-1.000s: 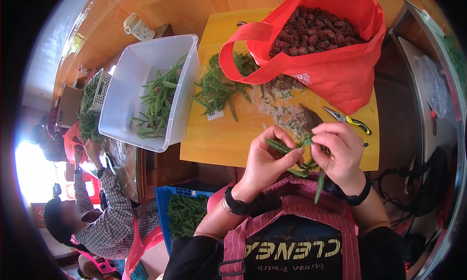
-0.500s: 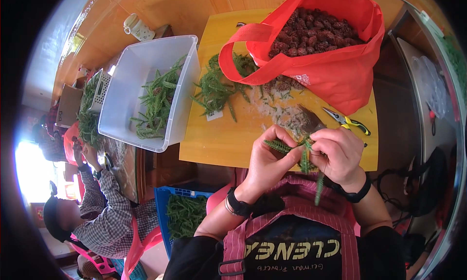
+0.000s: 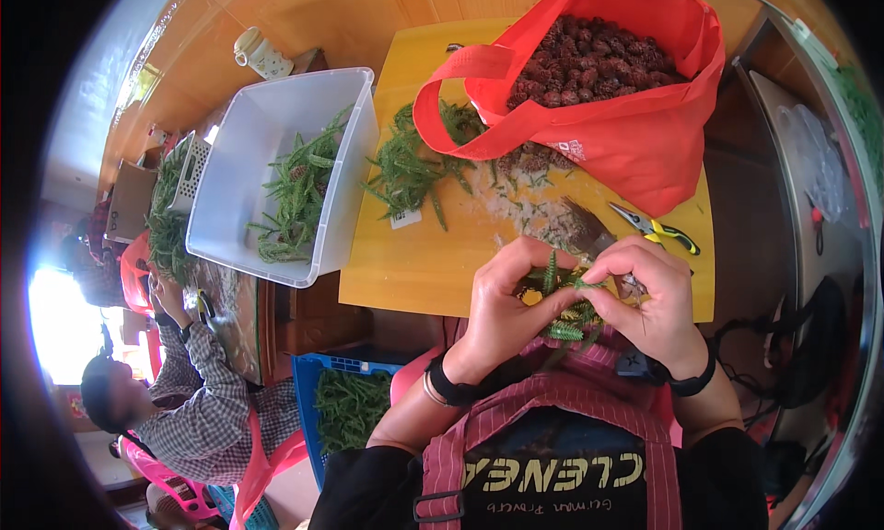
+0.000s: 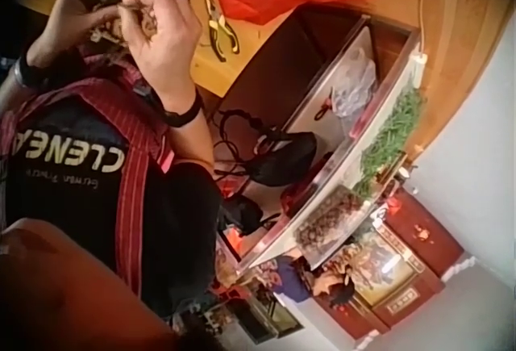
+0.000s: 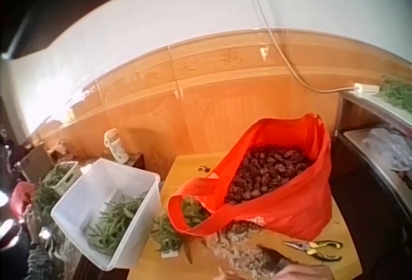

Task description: Trimming and cleaning green plant stems using handheld cutters.

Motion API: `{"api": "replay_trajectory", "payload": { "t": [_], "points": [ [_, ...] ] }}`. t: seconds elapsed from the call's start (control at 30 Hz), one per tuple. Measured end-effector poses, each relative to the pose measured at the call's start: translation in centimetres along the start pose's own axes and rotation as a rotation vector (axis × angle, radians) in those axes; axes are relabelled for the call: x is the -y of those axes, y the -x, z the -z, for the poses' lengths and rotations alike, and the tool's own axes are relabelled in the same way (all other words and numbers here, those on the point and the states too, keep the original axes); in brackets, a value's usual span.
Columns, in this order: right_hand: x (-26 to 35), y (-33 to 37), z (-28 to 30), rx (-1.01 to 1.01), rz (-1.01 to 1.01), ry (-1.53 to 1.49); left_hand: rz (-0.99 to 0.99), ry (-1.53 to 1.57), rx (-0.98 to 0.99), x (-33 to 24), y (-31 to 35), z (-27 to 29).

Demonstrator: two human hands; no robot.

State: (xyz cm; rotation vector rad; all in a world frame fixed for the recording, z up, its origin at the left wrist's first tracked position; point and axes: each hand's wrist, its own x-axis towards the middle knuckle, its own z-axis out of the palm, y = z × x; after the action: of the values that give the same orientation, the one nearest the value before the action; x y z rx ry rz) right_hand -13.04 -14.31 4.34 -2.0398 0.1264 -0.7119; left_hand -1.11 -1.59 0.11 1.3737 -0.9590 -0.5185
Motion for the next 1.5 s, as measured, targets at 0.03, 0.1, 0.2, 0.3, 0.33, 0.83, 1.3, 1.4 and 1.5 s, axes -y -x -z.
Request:
{"api": "replay_trajectory", "payload": {
  "t": [0.03,0.1,0.2,0.3,0.33,0.83,1.3,1.4,1.5],
  "points": [
    [0.1,0.0,0.0,0.001,-0.001,0.000,-0.160,-0.102,0.005,0.0,-0.1,0.0],
    [0.1,-0.1,0.0,0.021,0.054,0.004,-0.162,-0.082,0.031,0.0,-0.1,0.2],
    [1.3,0.0,0.5,0.067,-0.153,-0.138,-0.086,0.061,0.017,-0.2,0.1,0.0],
    [1.6,0.2,0.8,-0.013,-0.186,-0.193,0.052,0.205,-0.011,-0.4,0.3,0.0],
    [1.9,0.3,1.2,-0.012,-0.186,-0.194,0.081,0.271,-0.052,-0.4,0.3,-0.1],
    [2.2,1.0,1.1,-0.010,-0.155,-0.036,-0.048,0.364,-0.295,1.8,0.5,-0.4],
    [1.8,1.0,-0.8,-0.106,-0.028,0.361,-0.236,0.149,-0.294,0.7,1.0,-1.5],
    [1.7,1.2,-1.2,-0.116,-0.049,0.307,-0.237,0.145,-0.289,0.8,1.0,-1.8],
    [1.8,1.4,-1.6,-0.097,-0.167,0.094,-0.281,0.204,-0.288,1.2,0.9,-1.9]
  ]
}}
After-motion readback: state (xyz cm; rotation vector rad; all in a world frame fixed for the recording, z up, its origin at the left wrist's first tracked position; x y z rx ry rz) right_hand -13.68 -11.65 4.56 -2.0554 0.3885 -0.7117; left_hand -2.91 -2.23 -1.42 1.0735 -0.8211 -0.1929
